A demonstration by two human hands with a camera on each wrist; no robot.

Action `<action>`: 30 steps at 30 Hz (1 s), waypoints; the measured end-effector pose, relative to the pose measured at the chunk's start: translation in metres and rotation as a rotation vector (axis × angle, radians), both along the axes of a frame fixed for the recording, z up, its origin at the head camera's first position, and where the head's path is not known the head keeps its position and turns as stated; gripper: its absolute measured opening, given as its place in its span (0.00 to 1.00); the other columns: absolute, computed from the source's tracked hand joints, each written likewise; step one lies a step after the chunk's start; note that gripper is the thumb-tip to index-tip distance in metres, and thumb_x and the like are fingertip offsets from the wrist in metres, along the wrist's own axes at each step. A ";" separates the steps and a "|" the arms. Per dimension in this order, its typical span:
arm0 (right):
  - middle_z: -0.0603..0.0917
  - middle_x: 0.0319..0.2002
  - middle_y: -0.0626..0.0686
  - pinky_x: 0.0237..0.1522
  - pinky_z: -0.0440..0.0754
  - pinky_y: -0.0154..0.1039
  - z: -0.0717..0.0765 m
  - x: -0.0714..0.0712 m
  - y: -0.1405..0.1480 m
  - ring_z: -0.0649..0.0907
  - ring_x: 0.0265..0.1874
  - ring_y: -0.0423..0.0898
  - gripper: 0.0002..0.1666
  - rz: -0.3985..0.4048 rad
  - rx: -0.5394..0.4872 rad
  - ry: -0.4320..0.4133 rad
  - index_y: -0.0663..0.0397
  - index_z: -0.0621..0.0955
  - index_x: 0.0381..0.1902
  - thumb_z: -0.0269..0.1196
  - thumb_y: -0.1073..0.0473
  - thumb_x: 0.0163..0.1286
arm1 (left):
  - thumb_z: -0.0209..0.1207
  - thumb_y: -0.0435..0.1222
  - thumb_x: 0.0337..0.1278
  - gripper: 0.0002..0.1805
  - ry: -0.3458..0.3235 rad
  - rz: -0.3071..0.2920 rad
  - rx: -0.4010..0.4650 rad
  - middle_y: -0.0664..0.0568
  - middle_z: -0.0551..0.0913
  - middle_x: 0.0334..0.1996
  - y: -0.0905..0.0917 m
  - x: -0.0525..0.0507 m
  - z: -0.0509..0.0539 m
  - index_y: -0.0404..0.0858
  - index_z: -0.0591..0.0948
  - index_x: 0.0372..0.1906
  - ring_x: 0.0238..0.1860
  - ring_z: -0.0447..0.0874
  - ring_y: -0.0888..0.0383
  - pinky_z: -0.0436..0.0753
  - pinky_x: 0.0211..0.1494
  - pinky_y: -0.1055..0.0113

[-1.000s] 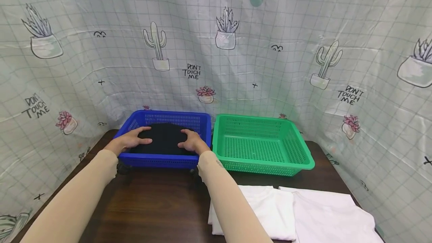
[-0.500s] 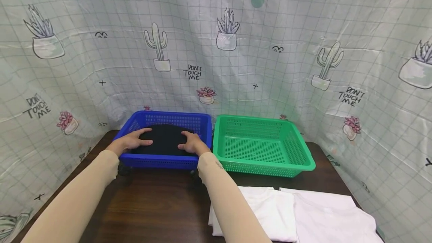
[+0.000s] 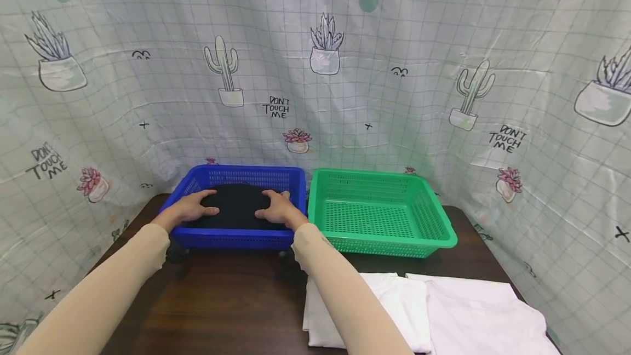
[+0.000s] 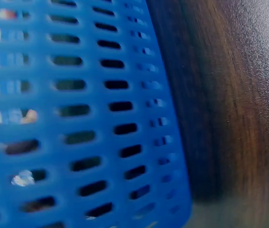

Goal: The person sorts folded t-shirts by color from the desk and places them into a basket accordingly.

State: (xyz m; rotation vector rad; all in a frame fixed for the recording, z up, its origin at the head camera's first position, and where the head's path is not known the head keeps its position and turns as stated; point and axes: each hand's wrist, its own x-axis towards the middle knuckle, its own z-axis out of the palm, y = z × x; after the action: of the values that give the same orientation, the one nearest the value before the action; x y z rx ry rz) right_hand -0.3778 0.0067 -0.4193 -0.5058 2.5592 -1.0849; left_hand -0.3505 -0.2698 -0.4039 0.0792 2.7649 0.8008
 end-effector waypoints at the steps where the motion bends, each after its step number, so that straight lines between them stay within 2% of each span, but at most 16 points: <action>1: 0.55 0.81 0.67 0.75 0.67 0.64 0.004 0.002 0.003 0.58 0.80 0.64 0.43 0.018 -0.011 -0.010 0.48 0.64 0.84 0.67 0.51 0.77 | 0.59 0.42 0.80 0.39 0.006 0.000 -0.028 0.24 0.54 0.80 0.002 0.001 0.003 0.31 0.57 0.84 0.79 0.51 0.23 0.61 0.77 0.31; 5: 0.51 0.84 0.64 0.75 0.68 0.63 0.026 0.010 0.018 0.54 0.83 0.62 0.44 0.106 -0.039 -0.039 0.47 0.61 0.85 0.66 0.51 0.79 | 0.60 0.38 0.78 0.36 0.051 -0.006 -0.122 0.23 0.58 0.78 0.007 0.005 0.015 0.29 0.62 0.81 0.78 0.54 0.23 0.64 0.76 0.32; 8: 0.50 0.85 0.61 0.72 0.73 0.61 0.044 0.018 0.035 0.62 0.80 0.62 0.43 0.150 -0.105 -0.074 0.45 0.61 0.85 0.65 0.52 0.80 | 0.60 0.38 0.78 0.34 0.114 -0.017 -0.146 0.23 0.60 0.78 0.011 0.010 0.027 0.29 0.65 0.80 0.77 0.55 0.22 0.65 0.75 0.31; 12: 0.55 0.84 0.57 0.67 0.80 0.56 0.064 0.033 0.065 0.77 0.72 0.59 0.41 0.196 -0.172 -0.086 0.41 0.62 0.85 0.65 0.54 0.80 | 0.59 0.40 0.79 0.33 0.210 -0.049 -0.098 0.24 0.60 0.78 0.019 0.022 0.045 0.31 0.67 0.80 0.78 0.54 0.23 0.64 0.74 0.29; 18: 0.62 0.82 0.52 0.66 0.80 0.55 0.081 0.065 0.119 0.78 0.71 0.53 0.42 0.223 -0.156 -0.019 0.32 0.64 0.83 0.68 0.50 0.78 | 0.61 0.42 0.79 0.31 0.352 -0.131 0.011 0.30 0.64 0.78 0.043 0.050 0.067 0.37 0.71 0.78 0.78 0.58 0.27 0.64 0.74 0.28; 21: 0.65 0.81 0.50 0.66 0.80 0.56 0.085 0.083 0.145 0.78 0.71 0.54 0.41 0.208 -0.171 -0.001 0.30 0.65 0.83 0.68 0.51 0.78 | 0.62 0.40 0.78 0.29 0.406 -0.177 0.076 0.33 0.70 0.76 0.056 0.065 0.073 0.38 0.73 0.77 0.75 0.66 0.30 0.71 0.72 0.33; 24: 0.66 0.80 0.51 0.65 0.82 0.55 0.087 0.102 0.172 0.79 0.71 0.54 0.40 0.195 -0.183 0.036 0.33 0.65 0.83 0.67 0.53 0.79 | 0.63 0.38 0.77 0.29 0.433 -0.212 0.152 0.36 0.74 0.73 0.072 0.081 0.074 0.39 0.74 0.77 0.72 0.72 0.34 0.76 0.70 0.38; 30: 0.66 0.81 0.54 0.62 0.83 0.43 0.082 0.140 0.233 0.81 0.69 0.56 0.39 0.159 -0.177 0.097 0.39 0.65 0.82 0.66 0.53 0.79 | 0.66 0.37 0.74 0.29 0.447 -0.269 0.274 0.41 0.79 0.68 0.101 0.113 0.067 0.40 0.75 0.75 0.68 0.78 0.39 0.80 0.68 0.44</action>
State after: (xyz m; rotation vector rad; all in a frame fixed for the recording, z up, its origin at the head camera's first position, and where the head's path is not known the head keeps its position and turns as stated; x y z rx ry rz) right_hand -0.2374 0.2401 -0.3371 -0.8101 2.4653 -1.2625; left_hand -0.2380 -0.1692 -0.3369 0.7501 2.9203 1.1994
